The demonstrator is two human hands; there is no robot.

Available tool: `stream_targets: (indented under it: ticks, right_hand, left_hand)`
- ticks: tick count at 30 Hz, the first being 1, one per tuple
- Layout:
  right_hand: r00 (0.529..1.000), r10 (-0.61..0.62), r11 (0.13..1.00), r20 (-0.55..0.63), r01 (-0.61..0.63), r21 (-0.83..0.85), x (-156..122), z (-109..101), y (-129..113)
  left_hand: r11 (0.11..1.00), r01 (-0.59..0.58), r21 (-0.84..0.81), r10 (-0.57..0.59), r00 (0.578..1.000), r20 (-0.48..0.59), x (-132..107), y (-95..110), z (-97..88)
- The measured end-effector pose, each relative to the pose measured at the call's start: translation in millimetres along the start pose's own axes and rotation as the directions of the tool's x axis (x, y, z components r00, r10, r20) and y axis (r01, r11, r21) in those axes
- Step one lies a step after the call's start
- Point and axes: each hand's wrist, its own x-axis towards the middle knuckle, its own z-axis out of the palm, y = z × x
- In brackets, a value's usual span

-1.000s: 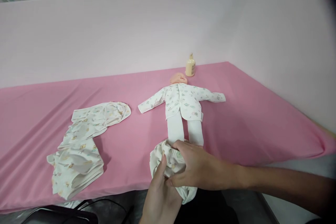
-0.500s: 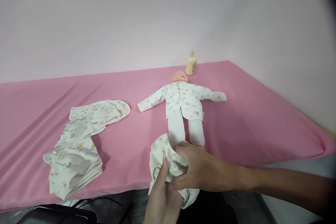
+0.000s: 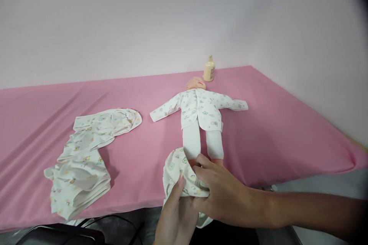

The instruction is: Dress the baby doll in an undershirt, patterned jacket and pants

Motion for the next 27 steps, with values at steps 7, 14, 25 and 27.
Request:
stream_targets:
  ticks: [7,14,25,27]
  right_hand:
    - [0.998,-0.035,0.999,-0.057,0.033,-0.035,-7,-2,-2]
    - [0.996,0.063,0.997,-0.06,-0.059,0.056,13,-10,17]
    - [0.996,0.086,0.97,-0.032,-0.077,0.23,6,-17,43]
    - [0.997,0.053,0.974,-0.056,-0.04,0.225,-3,-16,46]
  left_hand:
    - [0.997,-0.045,0.069,0.048,0.998,-0.04,0,-9,2.8]
    - [0.973,-0.188,0.134,0.198,0.978,-0.069,16,-16,-24.8]
    - [0.957,-0.1,0.273,0.164,0.96,-0.225,-5,11,-8.2]
    - [0.956,-0.102,0.276,0.165,0.963,-0.213,-5,18,-4.9]
